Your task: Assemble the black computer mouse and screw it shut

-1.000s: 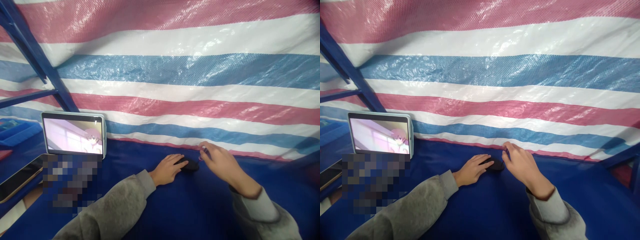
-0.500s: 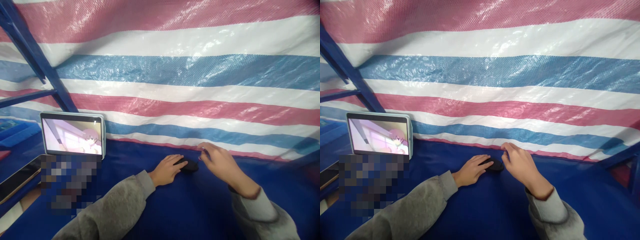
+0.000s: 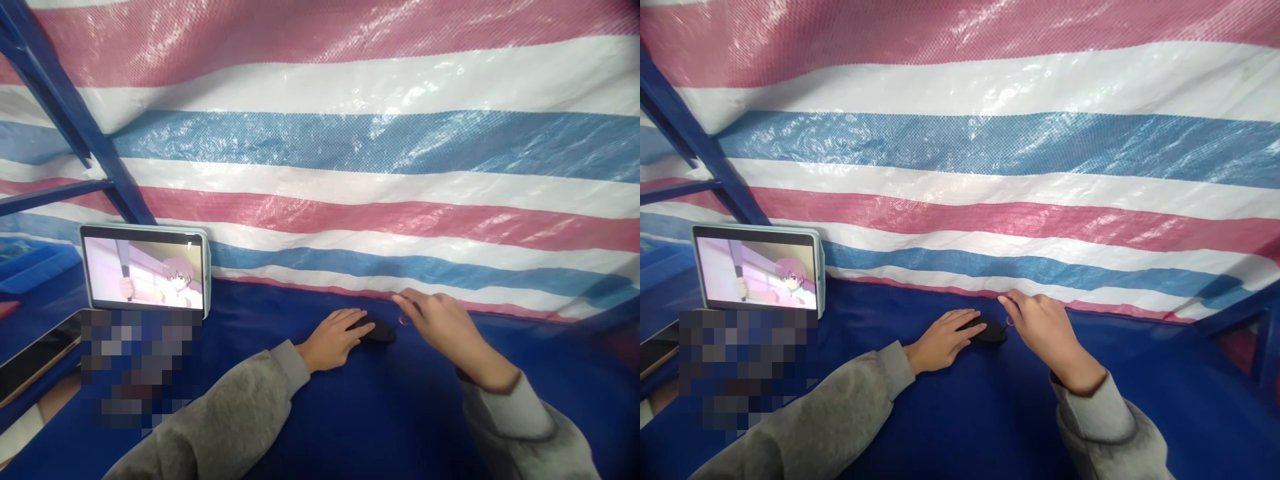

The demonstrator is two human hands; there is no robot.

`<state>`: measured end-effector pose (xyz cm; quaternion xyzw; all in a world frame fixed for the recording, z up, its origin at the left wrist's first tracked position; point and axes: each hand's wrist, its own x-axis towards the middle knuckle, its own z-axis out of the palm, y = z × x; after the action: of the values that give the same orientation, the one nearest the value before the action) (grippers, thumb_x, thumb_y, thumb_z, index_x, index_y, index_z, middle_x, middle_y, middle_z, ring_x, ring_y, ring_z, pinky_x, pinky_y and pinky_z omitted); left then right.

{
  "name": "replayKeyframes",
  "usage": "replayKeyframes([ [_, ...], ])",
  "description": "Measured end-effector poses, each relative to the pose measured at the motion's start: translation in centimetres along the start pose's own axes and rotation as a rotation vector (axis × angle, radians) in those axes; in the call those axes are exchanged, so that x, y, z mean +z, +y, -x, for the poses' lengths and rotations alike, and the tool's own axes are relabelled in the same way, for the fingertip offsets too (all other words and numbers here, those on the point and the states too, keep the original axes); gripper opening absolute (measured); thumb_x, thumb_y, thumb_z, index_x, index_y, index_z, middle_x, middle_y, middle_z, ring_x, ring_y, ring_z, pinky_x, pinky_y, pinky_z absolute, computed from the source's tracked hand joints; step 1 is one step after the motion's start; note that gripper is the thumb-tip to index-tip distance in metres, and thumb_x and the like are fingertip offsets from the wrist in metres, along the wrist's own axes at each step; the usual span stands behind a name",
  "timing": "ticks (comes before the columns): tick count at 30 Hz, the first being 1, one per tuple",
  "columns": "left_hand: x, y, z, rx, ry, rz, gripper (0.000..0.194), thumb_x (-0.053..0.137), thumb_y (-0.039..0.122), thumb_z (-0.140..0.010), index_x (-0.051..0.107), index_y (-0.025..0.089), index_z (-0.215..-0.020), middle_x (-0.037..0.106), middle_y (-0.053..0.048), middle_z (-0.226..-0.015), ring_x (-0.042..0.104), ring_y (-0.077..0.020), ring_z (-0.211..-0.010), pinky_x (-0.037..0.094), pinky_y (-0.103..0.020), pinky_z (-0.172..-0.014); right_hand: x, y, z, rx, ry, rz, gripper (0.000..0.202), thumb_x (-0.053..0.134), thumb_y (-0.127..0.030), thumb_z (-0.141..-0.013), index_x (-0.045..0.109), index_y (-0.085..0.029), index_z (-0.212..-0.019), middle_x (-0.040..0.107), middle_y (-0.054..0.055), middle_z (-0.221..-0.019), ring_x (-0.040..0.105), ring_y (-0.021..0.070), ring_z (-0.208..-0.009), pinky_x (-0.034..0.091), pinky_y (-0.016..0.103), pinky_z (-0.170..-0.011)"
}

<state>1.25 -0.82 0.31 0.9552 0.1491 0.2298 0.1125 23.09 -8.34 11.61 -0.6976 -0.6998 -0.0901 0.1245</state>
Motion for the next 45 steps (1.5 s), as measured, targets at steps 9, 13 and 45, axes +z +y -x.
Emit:
replayKeyframes([
  [9,0.0,0.0,0.0,-0.001,0.0,0.002,0.046,0.046,0.02,-0.098,0.043,0.024,-0.144,0.042,-0.009,-0.15,0.036,-0.0222,-0.14,0.033,-0.042,-0.115,-1.3,-0.7,0.2,0.072,-0.138,0.002,0.029,0.036,-0.028,-0.093,0.065,-0.023,-0.094,0.073,0.004,-0.079,0.067,0.0212,-0.073,0.037,0.029,-0.061],
  [13,-0.3,0.2,-0.1,-0.009,-0.008,0.007,0.045,0.047,0.018,-0.097,0.046,0.022,-0.142,0.043,-0.01,-0.149,0.037,-0.0229,-0.139,0.033,-0.042,-0.115,-1.2,-0.7,0.2,0.043,-0.126,-0.057,0.033,0.038,-0.018,-0.087,0.067,-0.02,-0.102,0.075,0.005,-0.086,0.068,0.0208,-0.08,0.039,0.029,-0.066],
  [45,0.0,0.0,0.0,-0.003,0.004,0.012,0.047,0.045,0.02,-0.098,0.042,0.025,-0.144,0.042,-0.009,-0.149,0.036,-0.0235,-0.14,0.033,-0.045,-0.114,-0.7,-0.3,0.4,-0.008,-0.118,0.147,0.031,0.038,-0.015,-0.09,0.062,-0.02,-0.108,0.073,0.007,-0.081,0.067,0.0207,-0.07,0.033,0.028,-0.055],
])
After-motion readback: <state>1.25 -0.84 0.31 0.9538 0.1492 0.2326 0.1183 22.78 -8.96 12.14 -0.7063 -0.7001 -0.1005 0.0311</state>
